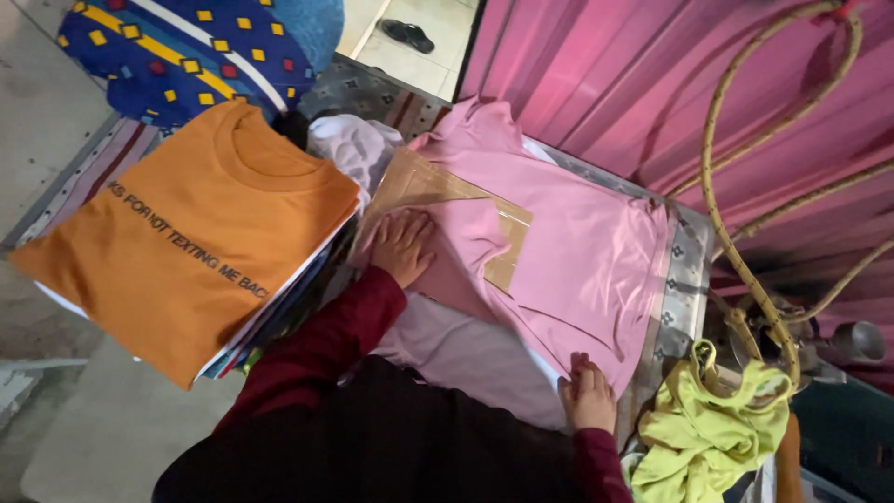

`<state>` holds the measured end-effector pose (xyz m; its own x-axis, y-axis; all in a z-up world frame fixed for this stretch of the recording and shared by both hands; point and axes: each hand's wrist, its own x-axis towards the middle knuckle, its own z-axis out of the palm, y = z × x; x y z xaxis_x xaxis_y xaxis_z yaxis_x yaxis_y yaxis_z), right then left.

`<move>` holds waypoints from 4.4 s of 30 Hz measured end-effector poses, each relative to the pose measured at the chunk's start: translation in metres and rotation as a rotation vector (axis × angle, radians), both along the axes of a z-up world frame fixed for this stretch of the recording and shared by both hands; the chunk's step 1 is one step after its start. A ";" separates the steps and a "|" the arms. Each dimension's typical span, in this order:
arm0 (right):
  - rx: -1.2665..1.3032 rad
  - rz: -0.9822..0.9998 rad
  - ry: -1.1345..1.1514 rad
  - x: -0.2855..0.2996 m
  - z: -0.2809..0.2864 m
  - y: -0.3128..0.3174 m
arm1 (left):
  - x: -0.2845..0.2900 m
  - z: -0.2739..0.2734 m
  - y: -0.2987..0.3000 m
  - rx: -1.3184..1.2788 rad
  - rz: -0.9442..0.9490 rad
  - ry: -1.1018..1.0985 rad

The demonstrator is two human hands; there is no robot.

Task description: The person folds several shirts on a table, using a rectangular cardboard piece as a guide to ensure neat edges. They fold a floral shirt, a white polo, an orange t-shirt, and a pink t-shirt, stacking them sequentially on the table.

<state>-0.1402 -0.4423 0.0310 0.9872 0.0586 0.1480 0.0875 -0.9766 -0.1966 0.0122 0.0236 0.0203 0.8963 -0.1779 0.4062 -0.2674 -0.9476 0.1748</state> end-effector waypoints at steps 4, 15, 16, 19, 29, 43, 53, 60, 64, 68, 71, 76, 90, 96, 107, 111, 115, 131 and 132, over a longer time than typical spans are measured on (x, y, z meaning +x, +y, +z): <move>0.097 0.321 0.165 0.024 0.042 -0.025 | 0.000 0.001 0.002 -0.010 -0.007 -0.049; 1.078 -0.193 0.567 0.250 -0.123 -0.240 | -0.001 0.013 -0.001 0.054 0.025 0.074; 1.086 -0.276 0.617 0.254 -0.145 -0.257 | 0.000 0.015 -0.001 0.056 0.025 0.082; 1.169 -0.793 0.755 0.196 -0.028 -0.175 | 0.002 0.012 -0.001 0.077 0.028 0.122; 0.633 -0.525 0.128 0.138 -0.088 -0.164 | 0.001 0.012 -0.001 0.044 0.023 0.164; -0.206 -0.552 0.178 0.197 0.023 -0.079 | 0.006 0.001 0.000 0.020 0.033 0.224; 0.350 0.337 0.059 0.290 0.018 0.198 | 0.009 -0.025 0.000 0.005 0.020 0.069; 0.110 0.421 0.082 0.273 0.008 0.254 | 0.004 -0.022 0.008 -0.074 -0.318 -0.087; 0.105 0.928 -0.029 0.262 0.027 0.263 | -0.005 0.037 0.000 0.061 -0.339 -0.046; 0.241 1.431 -0.026 0.310 0.043 0.250 | -0.006 0.054 -0.001 0.395 -0.215 -0.078; -0.273 0.401 -0.171 0.376 0.013 0.217 | -0.003 0.016 0.003 0.212 -0.260 -0.060; 0.240 0.469 -0.369 0.362 0.005 0.210 | -0.003 0.007 0.006 -0.057 -0.358 -0.016; -0.133 0.765 0.058 0.254 0.052 0.198 | 0.003 -0.017 0.007 -0.068 -0.360 -0.009; 0.202 0.684 0.105 0.222 -0.011 0.169 | 0.001 -0.005 0.005 -0.091 -0.373 -0.061; 0.218 0.179 0.330 0.279 -0.028 0.212 | 0.001 -0.018 0.007 -0.101 -0.372 -0.090; 0.559 0.400 0.060 0.310 0.011 0.230 | -0.001 -0.012 0.002 -0.102 -0.334 -0.025; 0.844 0.392 0.142 0.382 0.016 0.250 | 0.000 -0.013 0.001 -0.120 -0.324 -0.011; 0.727 0.359 0.387 0.400 -0.011 0.188 | -0.006 0.008 0.004 -0.126 -0.290 0.054; 0.694 0.406 0.505 0.383 0.008 0.183 | -0.007 0.007 0.003 -0.124 -0.281 0.057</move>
